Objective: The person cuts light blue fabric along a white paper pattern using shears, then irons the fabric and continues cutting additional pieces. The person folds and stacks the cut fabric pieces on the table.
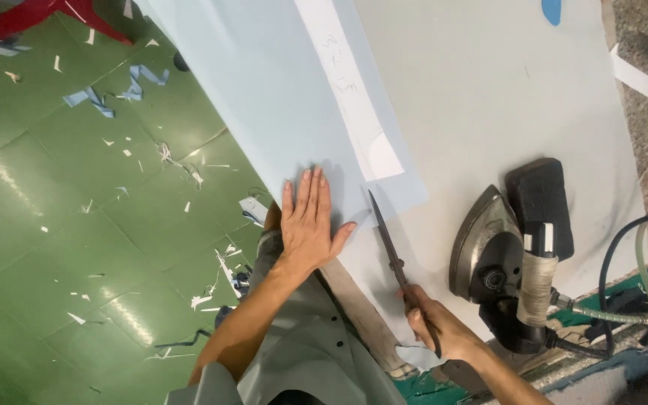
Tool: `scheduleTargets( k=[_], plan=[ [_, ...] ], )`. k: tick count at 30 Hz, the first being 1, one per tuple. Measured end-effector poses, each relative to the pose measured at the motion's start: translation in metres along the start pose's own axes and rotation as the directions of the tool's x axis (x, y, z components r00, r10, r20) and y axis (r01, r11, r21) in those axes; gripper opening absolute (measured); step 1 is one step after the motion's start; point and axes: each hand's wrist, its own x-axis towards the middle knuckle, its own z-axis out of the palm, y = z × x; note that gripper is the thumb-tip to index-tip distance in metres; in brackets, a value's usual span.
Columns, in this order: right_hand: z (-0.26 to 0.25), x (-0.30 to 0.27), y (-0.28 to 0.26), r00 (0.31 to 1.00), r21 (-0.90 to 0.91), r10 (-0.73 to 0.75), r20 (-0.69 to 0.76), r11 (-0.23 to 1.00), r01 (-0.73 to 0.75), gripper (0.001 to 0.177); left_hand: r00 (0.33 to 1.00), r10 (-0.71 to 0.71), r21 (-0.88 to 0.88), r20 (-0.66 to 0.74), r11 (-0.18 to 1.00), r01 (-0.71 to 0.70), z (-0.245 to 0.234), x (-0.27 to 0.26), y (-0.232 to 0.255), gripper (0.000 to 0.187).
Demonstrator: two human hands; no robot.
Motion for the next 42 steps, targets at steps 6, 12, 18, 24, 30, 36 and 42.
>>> scheduleTargets(
  k=[6, 12, 18, 24, 30, 36, 42],
  plan=[
    [0.005, 0.013, -0.023, 0.996, -0.109, -0.066, -0.054, 0.992, 0.06, 0.091, 1.0, 0.002, -0.032, -0.016, 0.999, -0.003, 0.002, -0.001, -0.002, 0.085],
    [0.007, 0.017, -0.035, 0.994, -0.103, -0.064, -0.084, 0.993, 0.055, 0.089, 0.999, 0.012, -0.041, -0.039, 0.999, -0.014, -0.003, 0.001, -0.001, 0.084],
    [0.005, 0.018, -0.035, 0.988, -0.187, -0.002, -0.152, 0.982, -0.026, 0.081, 1.0, 0.009, -0.05, -0.006, 0.999, -0.009, 0.001, -0.001, -0.003, 0.086],
    [0.003, 0.013, -0.042, 0.986, -0.179, 0.007, -0.169, 0.983, -0.038, 0.076, 1.0, 0.014, -0.044, -0.001, 0.999, -0.014, 0.0, 0.0, -0.003, 0.085],
    [-0.008, 0.005, -0.059, 0.998, -0.256, -0.059, -0.027, 0.965, 0.05, 0.086, 0.99, 0.004, -0.012, 0.139, 1.0, -0.002, -0.021, 0.017, -0.021, 0.093],
    [-0.009, 0.028, -0.082, 0.994, -0.196, -0.096, -0.058, 0.977, 0.083, 0.091, 0.996, -0.002, 0.107, 0.094, 0.994, -0.008, -0.025, 0.071, -0.052, 0.091],
    [-0.013, 0.045, -0.086, 0.975, -0.209, -0.213, -0.057, 0.958, 0.197, 0.085, 0.999, 0.009, 0.046, 0.053, 0.999, -0.012, -0.025, 0.072, -0.053, 0.088]
  ],
)
